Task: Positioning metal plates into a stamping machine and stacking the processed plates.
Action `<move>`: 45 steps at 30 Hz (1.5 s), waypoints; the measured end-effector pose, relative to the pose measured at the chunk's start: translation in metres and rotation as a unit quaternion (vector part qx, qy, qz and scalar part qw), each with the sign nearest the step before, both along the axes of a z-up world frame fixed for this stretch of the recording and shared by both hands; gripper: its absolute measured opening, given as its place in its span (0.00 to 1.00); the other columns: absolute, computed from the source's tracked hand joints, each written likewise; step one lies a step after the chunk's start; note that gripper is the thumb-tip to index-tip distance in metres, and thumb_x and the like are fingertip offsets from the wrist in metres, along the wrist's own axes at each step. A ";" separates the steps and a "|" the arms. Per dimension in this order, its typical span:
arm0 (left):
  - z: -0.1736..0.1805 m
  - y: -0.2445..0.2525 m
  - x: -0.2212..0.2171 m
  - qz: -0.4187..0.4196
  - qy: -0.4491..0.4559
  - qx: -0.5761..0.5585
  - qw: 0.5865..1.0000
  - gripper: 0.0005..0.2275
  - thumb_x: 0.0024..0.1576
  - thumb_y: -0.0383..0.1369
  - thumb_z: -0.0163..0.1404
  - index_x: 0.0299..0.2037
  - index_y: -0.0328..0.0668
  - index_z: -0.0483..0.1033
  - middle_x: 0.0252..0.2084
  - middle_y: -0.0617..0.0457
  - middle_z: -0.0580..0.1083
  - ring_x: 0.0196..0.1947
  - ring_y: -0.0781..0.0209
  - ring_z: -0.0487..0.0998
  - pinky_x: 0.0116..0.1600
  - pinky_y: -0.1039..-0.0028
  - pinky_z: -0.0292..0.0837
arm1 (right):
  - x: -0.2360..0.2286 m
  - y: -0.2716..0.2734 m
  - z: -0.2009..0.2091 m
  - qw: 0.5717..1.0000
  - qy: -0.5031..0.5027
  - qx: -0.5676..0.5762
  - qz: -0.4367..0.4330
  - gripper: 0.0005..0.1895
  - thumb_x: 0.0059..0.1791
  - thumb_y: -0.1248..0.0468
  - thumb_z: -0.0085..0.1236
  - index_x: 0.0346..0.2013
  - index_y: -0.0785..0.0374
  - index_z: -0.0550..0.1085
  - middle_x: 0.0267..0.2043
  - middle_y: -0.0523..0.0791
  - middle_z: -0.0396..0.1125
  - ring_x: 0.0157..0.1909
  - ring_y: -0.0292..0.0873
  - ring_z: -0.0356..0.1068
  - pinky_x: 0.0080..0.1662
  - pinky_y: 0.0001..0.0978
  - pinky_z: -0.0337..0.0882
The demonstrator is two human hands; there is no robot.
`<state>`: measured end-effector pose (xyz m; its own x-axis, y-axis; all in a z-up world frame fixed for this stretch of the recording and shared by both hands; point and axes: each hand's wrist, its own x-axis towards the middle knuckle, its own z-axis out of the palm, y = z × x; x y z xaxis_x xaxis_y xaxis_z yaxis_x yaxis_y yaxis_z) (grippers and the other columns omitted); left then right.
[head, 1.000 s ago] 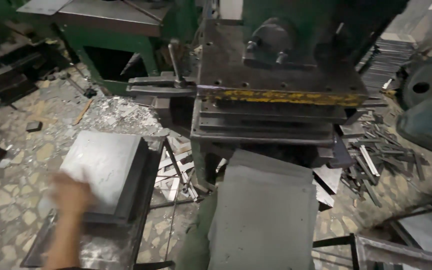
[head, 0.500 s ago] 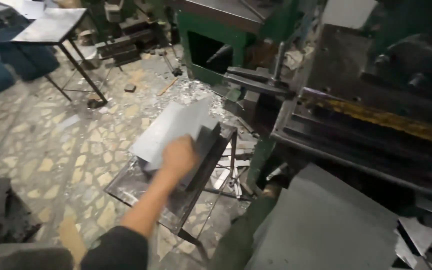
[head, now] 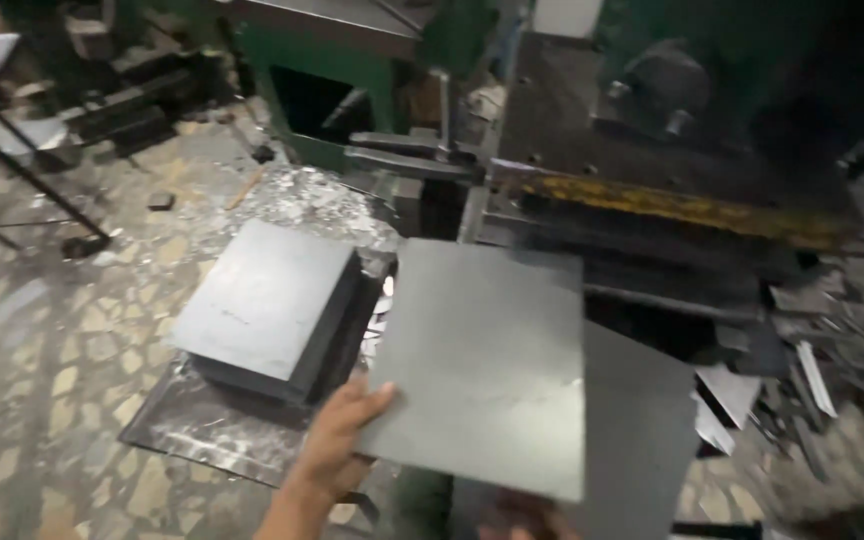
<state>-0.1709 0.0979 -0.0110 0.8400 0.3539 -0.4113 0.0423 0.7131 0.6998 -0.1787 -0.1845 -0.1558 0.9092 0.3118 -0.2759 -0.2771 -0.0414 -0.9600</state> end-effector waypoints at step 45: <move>0.011 -0.097 0.174 -0.060 -0.030 0.116 0.991 0.16 0.64 0.31 0.49 0.52 0.17 0.72 0.45 0.24 0.78 0.39 0.42 0.85 0.47 0.58 0.84 | 0.248 -0.001 0.115 0.905 0.082 0.270 -0.319 0.17 0.49 0.74 0.62 0.46 0.80 0.65 0.38 0.62 0.69 0.42 0.66 0.77 0.44 0.56 0.81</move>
<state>0.0035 0.0007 -0.0001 0.9024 0.3281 -0.2791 0.0712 0.5255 0.8478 0.0698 -0.1853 -0.0406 0.9127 -0.1322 -0.3865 -0.2194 0.6395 -0.7368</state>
